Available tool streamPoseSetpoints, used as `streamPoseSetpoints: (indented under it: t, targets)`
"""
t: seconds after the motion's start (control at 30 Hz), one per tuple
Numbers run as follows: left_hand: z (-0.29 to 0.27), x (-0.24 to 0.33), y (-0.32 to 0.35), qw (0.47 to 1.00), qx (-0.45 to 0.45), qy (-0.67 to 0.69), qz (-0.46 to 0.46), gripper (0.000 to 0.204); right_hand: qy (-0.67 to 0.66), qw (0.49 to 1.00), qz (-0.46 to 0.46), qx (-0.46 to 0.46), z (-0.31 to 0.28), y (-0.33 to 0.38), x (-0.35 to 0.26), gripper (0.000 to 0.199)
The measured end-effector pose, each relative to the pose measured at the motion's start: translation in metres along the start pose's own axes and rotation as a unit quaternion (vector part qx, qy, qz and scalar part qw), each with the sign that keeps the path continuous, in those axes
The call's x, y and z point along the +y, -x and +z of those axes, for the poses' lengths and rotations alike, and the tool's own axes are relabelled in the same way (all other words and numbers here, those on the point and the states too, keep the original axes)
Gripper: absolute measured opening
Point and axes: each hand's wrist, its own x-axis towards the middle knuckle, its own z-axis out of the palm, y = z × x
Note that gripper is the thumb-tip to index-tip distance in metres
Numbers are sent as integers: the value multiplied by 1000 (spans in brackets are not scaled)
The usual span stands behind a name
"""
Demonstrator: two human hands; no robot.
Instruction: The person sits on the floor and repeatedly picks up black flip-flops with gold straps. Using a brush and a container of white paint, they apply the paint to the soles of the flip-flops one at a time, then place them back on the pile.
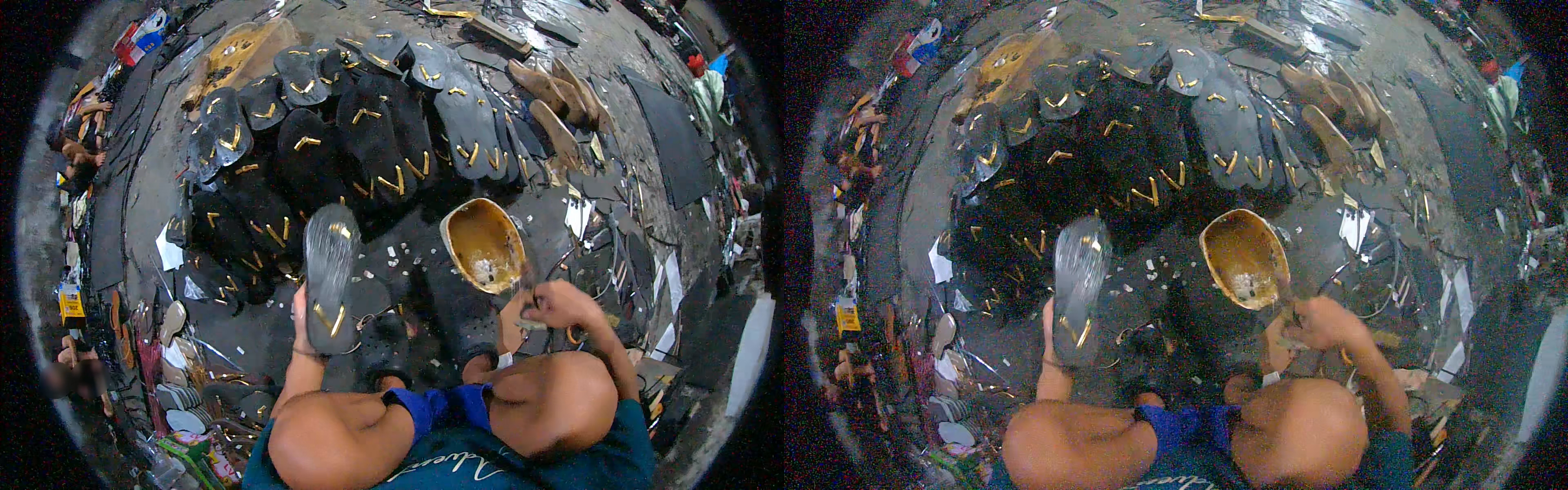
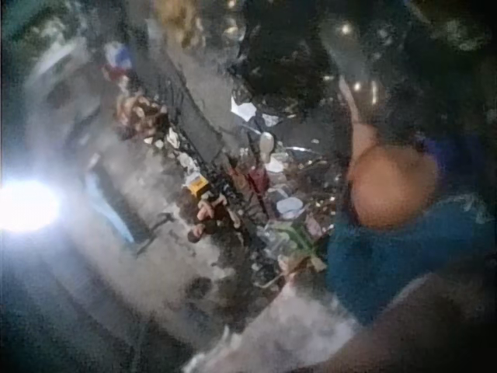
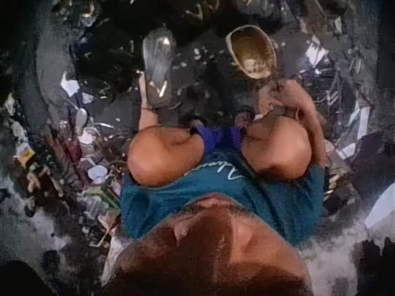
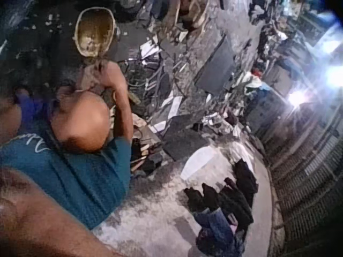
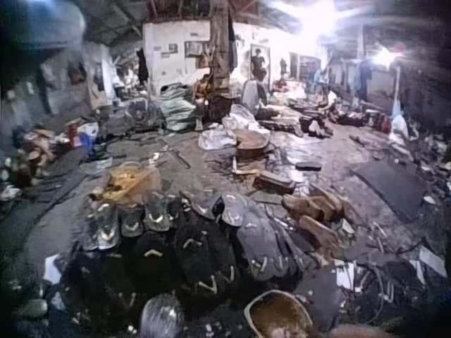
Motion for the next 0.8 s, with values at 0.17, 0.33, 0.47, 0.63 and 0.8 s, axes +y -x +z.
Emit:
streamPoseSetpoints:
  t: [0.17, 0.33, 0.47, 0.63, 0.8]
  targets:
    - [80, -10, -45, 990, -13, -97, 98, 44, -422, 847, -269, 181, -42, -12, -113, 22]
    - [115, -25, -56, 969, -35, -184, 161, 35, -263, 778, -499, 277, -18, -75, -191, 22]
    - [112, -30, -39, 984, -109, -71, 124, 43, -217, 730, -531, 371, -14, -103, -196, 31]
    - [62, 34, -38, 973, -192, -46, 121, 53, -154, 742, -623, 194, 21, -54, -191, 48]
    - [92, 19, -42, 975, -98, -62, 190, 46, -80, 736, -630, 234, 40, -61, -198, 40]
